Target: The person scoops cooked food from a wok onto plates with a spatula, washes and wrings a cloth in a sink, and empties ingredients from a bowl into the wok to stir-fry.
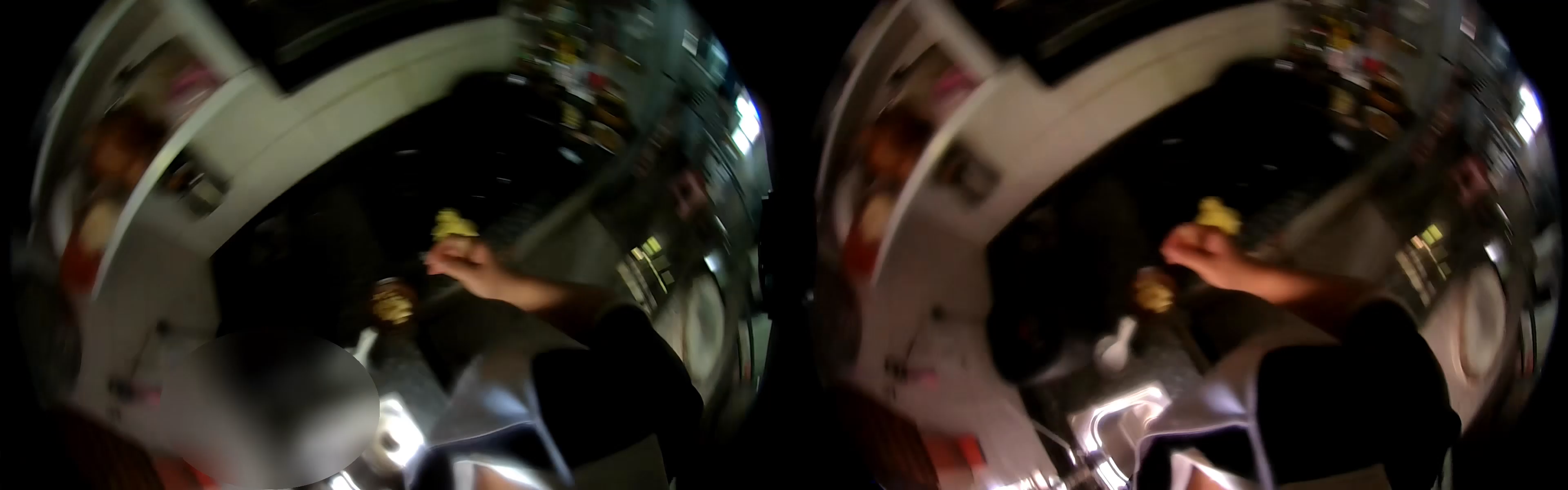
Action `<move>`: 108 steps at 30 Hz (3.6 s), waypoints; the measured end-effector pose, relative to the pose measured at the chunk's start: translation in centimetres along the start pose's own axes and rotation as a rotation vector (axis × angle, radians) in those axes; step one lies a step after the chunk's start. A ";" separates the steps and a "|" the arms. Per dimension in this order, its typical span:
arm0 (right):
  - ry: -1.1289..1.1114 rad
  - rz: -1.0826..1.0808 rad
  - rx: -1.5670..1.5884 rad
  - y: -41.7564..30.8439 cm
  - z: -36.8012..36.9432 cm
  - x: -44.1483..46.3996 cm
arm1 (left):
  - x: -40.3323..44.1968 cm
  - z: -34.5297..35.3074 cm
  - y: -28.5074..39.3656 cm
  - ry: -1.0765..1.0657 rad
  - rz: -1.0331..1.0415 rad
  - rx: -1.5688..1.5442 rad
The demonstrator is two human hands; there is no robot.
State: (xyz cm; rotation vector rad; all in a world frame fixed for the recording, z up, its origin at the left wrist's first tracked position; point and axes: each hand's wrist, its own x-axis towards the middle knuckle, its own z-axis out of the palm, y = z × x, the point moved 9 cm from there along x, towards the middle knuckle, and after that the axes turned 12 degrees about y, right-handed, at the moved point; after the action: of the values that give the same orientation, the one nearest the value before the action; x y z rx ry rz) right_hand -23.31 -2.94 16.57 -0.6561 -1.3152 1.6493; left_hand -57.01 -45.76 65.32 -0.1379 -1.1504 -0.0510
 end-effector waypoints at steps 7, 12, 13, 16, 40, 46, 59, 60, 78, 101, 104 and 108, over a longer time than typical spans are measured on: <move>-0.002 -0.317 0.163 -7.2 -14.5 -0.8 | 1.6 -11.2 21.4 -0.001 0.056 -0.980; 0.286 -0.528 0.128 -12.2 -27.8 0.2 | 0.1 -30.8 39.9 0.064 0.163 -1.381; 0.349 -0.562 0.115 -12.9 -31.6 -0.2 | -0.9 -32.3 41.4 -0.125 -0.213 -1.441; 0.618 -0.659 -0.031 -15.2 -44.1 -2.7 | -8.3 -35.5 47.6 -0.481 -0.549 -1.799; 1.428 0.077 -0.287 -15.0 -94.3 3.4 | -30.6 -89.7 132.8 -2.763 -1.600 -1.434; 1.166 0.463 -0.025 -5.8 -103.6 20.3 | -31.1 -93.4 135.4 -3.331 -1.706 -1.020; 0.917 0.535 -0.056 -2.6 -104.7 27.3 | -26.7 -93.8 135.0 -3.255 -1.629 -1.167; 0.840 0.429 -0.037 -4.9 -103.8 27.9 | -25.3 -93.2 133.8 -3.231 -1.543 -1.097; 0.442 0.107 -0.479 -9.0 -99.5 16.4 | -12.7 -83.9 115.1 -2.540 -2.107 -1.944; 0.817 -0.167 -0.277 -10.5 -80.6 25.7 | -20.5 -53.3 69.1 -1.061 -2.579 -1.246; 0.968 -0.160 -0.286 -7.0 -80.4 26.0 | -23.5 -51.3 68.2 -0.987 -2.817 -1.207; 1.083 -0.262 -0.364 -3.1 -79.8 25.0 | -25.8 -49.6 68.3 -1.024 -2.878 -1.129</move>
State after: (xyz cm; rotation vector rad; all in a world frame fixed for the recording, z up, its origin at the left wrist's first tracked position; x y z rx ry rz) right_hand 32.67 56.78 -0.78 -1.2856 -0.8085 0.6124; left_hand -15.01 14.37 16.22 -0.5038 0.7588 2.4467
